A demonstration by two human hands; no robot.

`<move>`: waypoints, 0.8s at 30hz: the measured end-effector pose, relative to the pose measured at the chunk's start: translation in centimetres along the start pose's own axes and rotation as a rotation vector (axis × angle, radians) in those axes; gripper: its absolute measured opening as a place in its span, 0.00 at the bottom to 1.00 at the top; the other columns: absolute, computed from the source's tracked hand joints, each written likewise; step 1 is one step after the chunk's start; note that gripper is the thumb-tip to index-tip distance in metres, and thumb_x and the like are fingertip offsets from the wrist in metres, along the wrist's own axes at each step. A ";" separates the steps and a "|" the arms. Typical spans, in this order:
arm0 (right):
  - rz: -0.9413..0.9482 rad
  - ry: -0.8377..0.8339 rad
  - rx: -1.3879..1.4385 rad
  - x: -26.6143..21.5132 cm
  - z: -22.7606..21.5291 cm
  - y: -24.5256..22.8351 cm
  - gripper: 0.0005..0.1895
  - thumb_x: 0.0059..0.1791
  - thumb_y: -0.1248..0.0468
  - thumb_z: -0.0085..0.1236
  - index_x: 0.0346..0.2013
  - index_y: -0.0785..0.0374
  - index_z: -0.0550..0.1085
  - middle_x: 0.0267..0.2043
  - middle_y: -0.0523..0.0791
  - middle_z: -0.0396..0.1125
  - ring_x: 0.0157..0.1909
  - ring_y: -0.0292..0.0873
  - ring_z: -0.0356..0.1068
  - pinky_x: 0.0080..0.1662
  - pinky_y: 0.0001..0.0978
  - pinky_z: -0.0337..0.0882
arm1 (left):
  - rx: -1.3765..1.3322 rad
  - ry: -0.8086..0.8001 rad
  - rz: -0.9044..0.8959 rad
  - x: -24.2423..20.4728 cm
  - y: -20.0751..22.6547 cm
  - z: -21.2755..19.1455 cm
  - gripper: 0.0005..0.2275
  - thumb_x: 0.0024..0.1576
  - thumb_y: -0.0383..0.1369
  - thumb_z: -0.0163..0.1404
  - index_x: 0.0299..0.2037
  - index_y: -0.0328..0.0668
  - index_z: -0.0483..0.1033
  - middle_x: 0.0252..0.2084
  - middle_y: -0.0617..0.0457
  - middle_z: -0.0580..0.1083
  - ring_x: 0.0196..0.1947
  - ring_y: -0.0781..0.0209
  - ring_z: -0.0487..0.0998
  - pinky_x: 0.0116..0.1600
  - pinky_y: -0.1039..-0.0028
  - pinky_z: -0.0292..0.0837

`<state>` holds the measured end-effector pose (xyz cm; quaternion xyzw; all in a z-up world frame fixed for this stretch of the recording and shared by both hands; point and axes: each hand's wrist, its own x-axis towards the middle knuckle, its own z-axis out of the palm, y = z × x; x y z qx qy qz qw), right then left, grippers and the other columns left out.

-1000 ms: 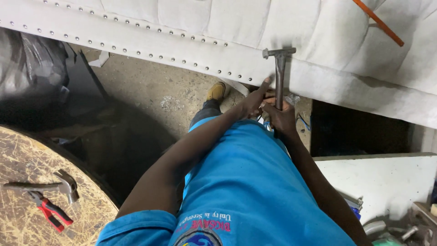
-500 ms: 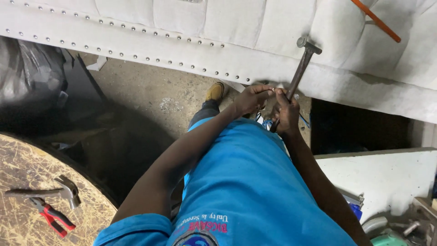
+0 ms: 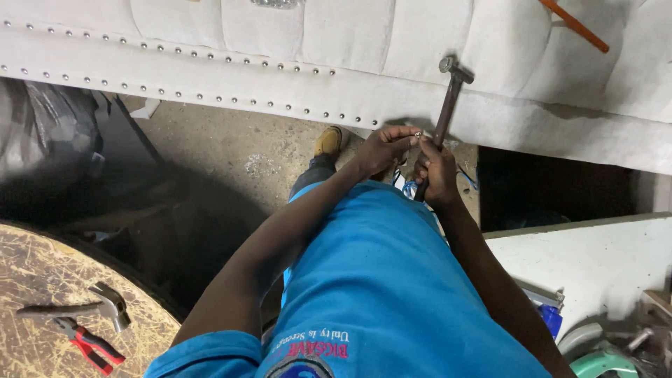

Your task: Hammering decorative metal studs into the edge of a tufted headboard.

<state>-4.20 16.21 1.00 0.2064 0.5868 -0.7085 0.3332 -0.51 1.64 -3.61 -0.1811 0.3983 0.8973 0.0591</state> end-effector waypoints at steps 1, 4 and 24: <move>0.001 0.001 0.002 -0.2 0.0 -0.1 0.13 0.55 0.56 0.64 0.40 0.59 0.70 0.17 0.35 0.52 0.15 0.41 0.62 0.14 0.30 0.60 | 0.001 0.000 -0.003 0.2 -0.5 -0.4 0.13 0.61 0.28 0.60 0.54 0.33 0.79 0.36 0.35 0.81 0.26 0.67 0.81 0.29 0.81 0.75; -0.017 -0.008 -0.041 -0.7 -0.3 -0.4 0.13 0.56 0.55 0.61 0.39 0.59 0.69 0.19 0.37 0.56 0.16 0.43 0.65 0.15 0.27 0.61 | -0.037 -0.012 -0.008 -0.1 -0.1 -1.1 0.12 0.62 0.27 0.58 0.53 0.31 0.78 0.30 0.29 0.78 0.25 0.49 0.83 0.29 0.82 0.73; -0.168 0.008 -0.665 -4.6 -4.3 -0.2 0.16 0.58 0.52 0.59 0.40 0.64 0.75 0.18 0.48 0.60 0.16 0.42 0.65 0.20 0.31 0.64 | 0.694 0.364 -0.187 0.7 1.7 -4.6 0.12 0.61 0.44 0.55 0.51 0.56 0.84 0.38 0.49 0.83 0.41 0.55 0.83 0.48 0.65 0.75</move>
